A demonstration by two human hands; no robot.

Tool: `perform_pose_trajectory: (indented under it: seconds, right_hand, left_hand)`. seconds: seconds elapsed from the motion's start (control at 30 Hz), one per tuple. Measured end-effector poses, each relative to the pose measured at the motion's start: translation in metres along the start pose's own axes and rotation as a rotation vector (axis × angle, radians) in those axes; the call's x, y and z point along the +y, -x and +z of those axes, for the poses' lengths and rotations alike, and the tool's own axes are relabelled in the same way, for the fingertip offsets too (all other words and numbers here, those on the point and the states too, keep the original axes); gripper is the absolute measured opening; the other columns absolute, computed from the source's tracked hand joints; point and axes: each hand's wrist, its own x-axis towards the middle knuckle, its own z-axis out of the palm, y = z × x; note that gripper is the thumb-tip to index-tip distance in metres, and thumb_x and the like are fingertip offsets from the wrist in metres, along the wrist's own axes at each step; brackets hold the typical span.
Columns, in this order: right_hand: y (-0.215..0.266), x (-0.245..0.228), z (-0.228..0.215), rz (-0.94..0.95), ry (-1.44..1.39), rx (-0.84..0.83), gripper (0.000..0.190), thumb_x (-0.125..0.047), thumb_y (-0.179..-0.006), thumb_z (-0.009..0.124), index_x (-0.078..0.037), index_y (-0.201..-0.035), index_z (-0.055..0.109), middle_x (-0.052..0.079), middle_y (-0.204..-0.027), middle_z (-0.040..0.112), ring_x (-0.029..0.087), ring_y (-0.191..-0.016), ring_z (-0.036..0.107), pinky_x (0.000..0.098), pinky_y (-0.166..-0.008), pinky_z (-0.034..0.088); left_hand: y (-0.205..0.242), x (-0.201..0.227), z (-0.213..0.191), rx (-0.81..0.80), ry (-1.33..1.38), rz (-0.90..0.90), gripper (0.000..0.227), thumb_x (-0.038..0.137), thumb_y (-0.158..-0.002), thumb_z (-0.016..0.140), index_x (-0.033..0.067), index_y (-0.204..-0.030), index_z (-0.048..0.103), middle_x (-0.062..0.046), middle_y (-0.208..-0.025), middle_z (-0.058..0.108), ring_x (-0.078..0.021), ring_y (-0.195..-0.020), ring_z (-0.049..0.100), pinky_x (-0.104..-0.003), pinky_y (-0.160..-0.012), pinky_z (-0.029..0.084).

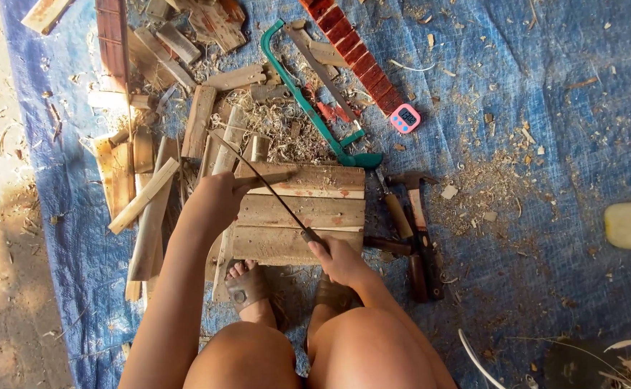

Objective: Shaping a piece of wood by shaving it with a large knife and a wooden mallet on a workshop floor.

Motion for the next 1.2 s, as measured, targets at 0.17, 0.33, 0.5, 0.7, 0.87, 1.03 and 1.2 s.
perform_pose_trajectory:
  seconds: [0.17, 0.33, 0.5, 0.7, 0.87, 1.03, 1.2]
  right_hand:
    - [-0.004, -0.005, -0.012, 0.04, -0.007, 0.031, 0.064, -0.049, -0.106, 0.033, 0.008, -0.116, 0.061, 0.015, -0.063, 0.066, 0.019, -0.045, 0.066, 0.0304, -0.051, 0.058]
    - [0.002, -0.001, -0.012, 0.001, 0.028, 0.033, 0.058, -0.041, -0.109, 0.032, 0.009, -0.113, 0.061, 0.015, -0.059, 0.064, 0.019, -0.043, 0.064, 0.0314, -0.047, 0.057]
    - [-0.017, 0.026, -0.004, -0.009, 0.032, 0.016, 0.065, -0.057, -0.106, 0.033, 0.002, -0.107, 0.061, 0.014, -0.064, 0.065, 0.018, -0.049, 0.066, 0.0278, -0.049, 0.055]
    - [0.001, 0.0, -0.012, 0.056, 0.025, 0.046, 0.055, -0.045, -0.106, 0.033, 0.002, -0.104, 0.061, 0.012, -0.059, 0.064, 0.018, -0.044, 0.066, 0.0267, -0.048, 0.058]
    - [-0.019, 0.032, 0.006, -0.031, 0.067, 0.046, 0.062, -0.052, -0.106, 0.036, 0.004, -0.113, 0.062, 0.016, -0.064, 0.067, 0.02, -0.051, 0.07, 0.0302, -0.053, 0.057]
    - [-0.007, 0.001, -0.008, 0.039, 0.185, 0.108, 0.063, -0.053, -0.104, 0.036, 0.003, -0.115, 0.064, 0.017, -0.07, 0.071, 0.027, -0.059, 0.072, 0.0377, -0.056, 0.055]
    - [-0.017, 0.02, 0.015, -0.06, 0.22, 0.156, 0.066, -0.053, -0.106, 0.034, 0.005, -0.12, 0.063, 0.016, -0.067, 0.068, 0.022, -0.055, 0.068, 0.0316, -0.053, 0.052]
  left_hand:
    - [0.0, -0.004, 0.004, 0.019, -0.022, 0.01, 0.035, 0.03, -0.103, 0.06, -0.0027, -0.096, 0.068, -0.018, -0.066, 0.068, -0.0294, -0.061, 0.076, -0.038, -0.053, 0.059]
    - [-0.004, 0.002, 0.003, 0.033, -0.073, 0.025, 0.034, 0.03, -0.102, 0.06, -0.0018, -0.097, 0.069, -0.018, -0.067, 0.069, -0.0286, -0.063, 0.076, -0.039, -0.055, 0.06]
    - [-0.004, -0.006, 0.017, 0.074, -0.146, 0.084, 0.037, 0.036, -0.101, 0.061, 0.0009, -0.091, 0.063, -0.02, -0.066, 0.063, -0.0409, -0.067, 0.074, -0.046, -0.052, 0.059]
    - [-0.005, -0.002, 0.017, 0.088, -0.157, 0.095, 0.037, 0.036, -0.101, 0.06, 0.0021, -0.089, 0.063, -0.018, -0.066, 0.062, -0.0379, -0.066, 0.074, -0.043, -0.052, 0.058]
    - [0.0, -0.012, 0.013, 0.109, -0.121, 0.089, 0.038, 0.034, -0.102, 0.061, -0.0004, -0.085, 0.062, -0.02, -0.065, 0.061, -0.0383, -0.062, 0.071, -0.041, -0.05, 0.056]
    - [0.011, -0.01, 0.006, 0.112, -0.062, 0.088, 0.038, 0.031, -0.102, 0.062, -0.001, -0.082, 0.062, -0.021, -0.062, 0.061, -0.0359, -0.058, 0.07, -0.039, -0.048, 0.055]
    - [0.011, -0.018, 0.009, 0.134, -0.083, 0.115, 0.041, 0.033, -0.103, 0.062, -0.0015, -0.08, 0.061, -0.02, -0.06, 0.058, -0.0367, -0.055, 0.068, -0.037, -0.045, 0.052]
